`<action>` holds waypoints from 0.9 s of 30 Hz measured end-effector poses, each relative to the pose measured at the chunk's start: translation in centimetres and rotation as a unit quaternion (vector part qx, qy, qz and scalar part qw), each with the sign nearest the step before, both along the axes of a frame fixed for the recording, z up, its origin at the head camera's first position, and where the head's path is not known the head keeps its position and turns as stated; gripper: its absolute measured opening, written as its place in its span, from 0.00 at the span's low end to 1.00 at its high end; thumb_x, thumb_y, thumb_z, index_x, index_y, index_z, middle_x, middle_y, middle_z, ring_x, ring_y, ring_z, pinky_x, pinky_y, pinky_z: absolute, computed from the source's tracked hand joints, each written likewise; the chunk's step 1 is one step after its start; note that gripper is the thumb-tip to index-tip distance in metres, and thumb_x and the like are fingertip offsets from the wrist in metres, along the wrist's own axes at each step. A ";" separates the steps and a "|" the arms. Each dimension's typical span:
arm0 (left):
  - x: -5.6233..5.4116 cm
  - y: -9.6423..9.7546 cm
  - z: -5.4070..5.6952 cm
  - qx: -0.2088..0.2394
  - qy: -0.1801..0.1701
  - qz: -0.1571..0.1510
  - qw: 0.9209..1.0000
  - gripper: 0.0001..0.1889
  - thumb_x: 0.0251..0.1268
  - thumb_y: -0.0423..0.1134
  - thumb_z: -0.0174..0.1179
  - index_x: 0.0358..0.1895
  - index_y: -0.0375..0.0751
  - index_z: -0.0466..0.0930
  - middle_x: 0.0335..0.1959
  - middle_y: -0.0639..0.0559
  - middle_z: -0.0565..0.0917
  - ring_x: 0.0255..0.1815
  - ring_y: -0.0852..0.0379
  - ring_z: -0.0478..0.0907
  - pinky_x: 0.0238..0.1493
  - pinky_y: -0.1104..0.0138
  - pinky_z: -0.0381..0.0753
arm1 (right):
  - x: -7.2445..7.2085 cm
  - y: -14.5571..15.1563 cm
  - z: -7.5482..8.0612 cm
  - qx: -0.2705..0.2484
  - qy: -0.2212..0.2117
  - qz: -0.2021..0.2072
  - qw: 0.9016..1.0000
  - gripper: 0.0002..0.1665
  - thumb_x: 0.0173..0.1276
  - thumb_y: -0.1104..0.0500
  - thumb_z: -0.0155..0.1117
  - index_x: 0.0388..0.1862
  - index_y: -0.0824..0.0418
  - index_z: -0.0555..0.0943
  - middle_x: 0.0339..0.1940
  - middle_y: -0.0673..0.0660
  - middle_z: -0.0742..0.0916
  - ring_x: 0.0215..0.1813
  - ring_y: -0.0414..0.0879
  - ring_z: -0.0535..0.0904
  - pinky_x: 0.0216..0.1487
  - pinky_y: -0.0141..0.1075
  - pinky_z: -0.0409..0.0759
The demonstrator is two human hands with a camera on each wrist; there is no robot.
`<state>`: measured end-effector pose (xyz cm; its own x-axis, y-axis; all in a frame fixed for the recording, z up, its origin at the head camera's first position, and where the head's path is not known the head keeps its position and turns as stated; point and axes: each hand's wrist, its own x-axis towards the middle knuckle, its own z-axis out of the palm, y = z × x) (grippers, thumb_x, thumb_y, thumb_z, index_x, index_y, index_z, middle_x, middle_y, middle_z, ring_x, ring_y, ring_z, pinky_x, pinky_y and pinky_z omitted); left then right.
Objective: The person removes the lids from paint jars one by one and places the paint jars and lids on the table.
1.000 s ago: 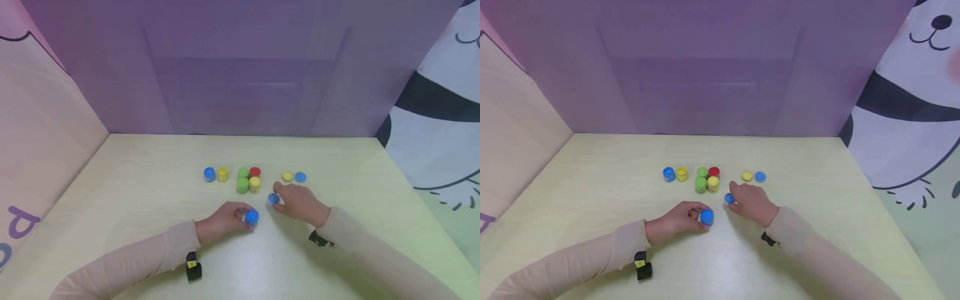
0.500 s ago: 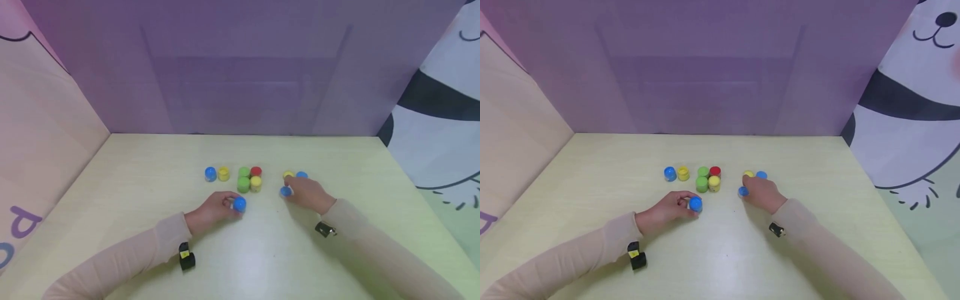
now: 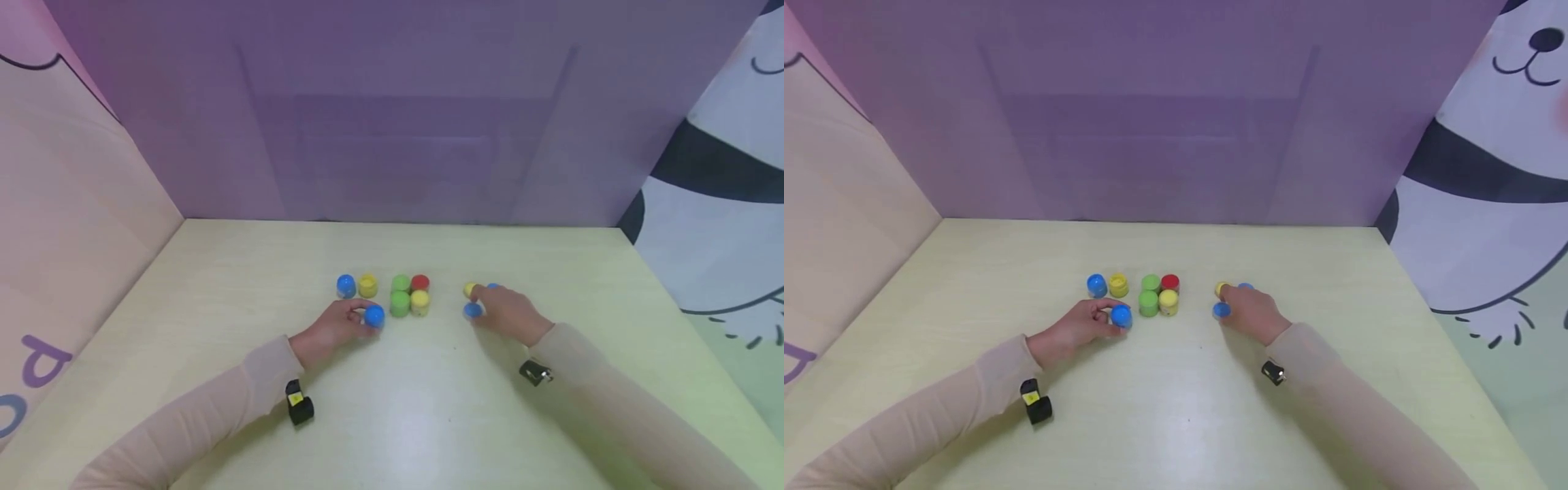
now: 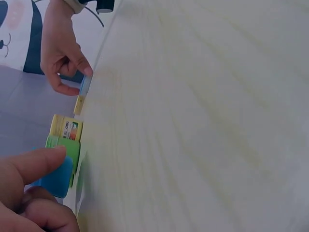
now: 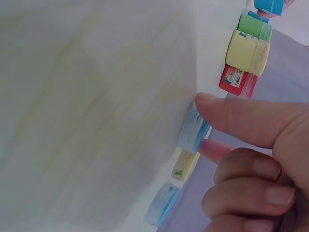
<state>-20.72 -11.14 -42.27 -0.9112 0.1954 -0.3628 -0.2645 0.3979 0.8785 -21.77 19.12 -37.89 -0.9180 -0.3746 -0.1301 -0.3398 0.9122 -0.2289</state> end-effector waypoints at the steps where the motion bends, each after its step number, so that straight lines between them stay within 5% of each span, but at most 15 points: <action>1: -0.2 -0.1 -0.1 -0.002 0.000 0.002 1.000 0.23 0.53 0.34 0.68 0.55 0.47 0.78 0.23 0.54 0.67 0.28 0.57 0.64 0.32 0.68 0.66 | 0.0 0.0 0.0 0.000 -0.001 -0.001 1.000 0.18 0.64 0.54 0.63 0.48 0.63 0.75 0.36 0.60 0.83 0.39 0.52 0.77 0.37 0.45 0.77; 9: -1.2 -0.6 -0.2 -0.002 0.001 0.012 1.000 0.28 0.55 0.35 0.67 0.62 0.43 0.72 0.23 0.54 0.67 0.26 0.58 0.63 0.30 0.69 0.65 | -0.3 0.0 -0.1 -0.002 -0.003 -0.003 1.000 0.20 0.63 0.54 0.65 0.49 0.64 0.75 0.40 0.64 0.84 0.43 0.58 0.80 0.41 0.49 0.78; 16: -1.5 -0.9 -0.3 0.031 -0.002 -0.001 1.000 0.29 0.58 0.31 0.64 0.64 0.36 0.69 0.18 0.57 0.64 0.19 0.63 0.59 0.24 0.73 0.61 | -0.6 -0.7 -0.3 -0.007 -0.016 0.005 1.000 0.24 0.59 0.53 0.69 0.50 0.63 0.75 0.41 0.61 0.86 0.41 0.52 0.81 0.42 0.45 0.78; 20: -1.7 -1.0 -0.4 0.040 -0.008 -0.002 0.999 0.29 0.58 0.31 0.64 0.65 0.36 0.68 0.18 0.59 0.61 0.17 0.64 0.56 0.22 0.74 0.59 | -0.5 -1.7 -0.5 -0.021 0.001 0.040 0.999 0.25 0.57 0.51 0.70 0.48 0.62 0.75 0.27 0.53 0.83 0.30 0.44 0.75 0.32 0.36 0.75; 24: -1.9 -1.0 -0.5 0.032 -0.015 -0.002 0.999 0.30 0.58 0.32 0.64 0.65 0.38 0.68 0.20 0.58 0.59 0.19 0.62 0.55 0.23 0.72 0.58 | -0.6 -2.9 -0.6 -0.049 0.024 0.070 0.996 0.26 0.58 0.50 0.69 0.51 0.62 0.75 0.14 0.47 0.69 0.19 0.38 0.61 0.20 0.29 0.61; 27: -2.1 -0.9 -0.4 0.028 -0.018 -0.002 0.999 0.29 0.58 0.32 0.64 0.65 0.39 0.68 0.31 0.55 0.69 0.29 0.60 0.62 0.33 0.72 0.64 | -0.7 -3.8 -0.5 -0.067 0.039 0.070 0.995 0.28 0.59 0.50 0.69 0.56 0.60 0.73 0.12 0.46 0.65 0.17 0.38 0.57 0.18 0.28 0.55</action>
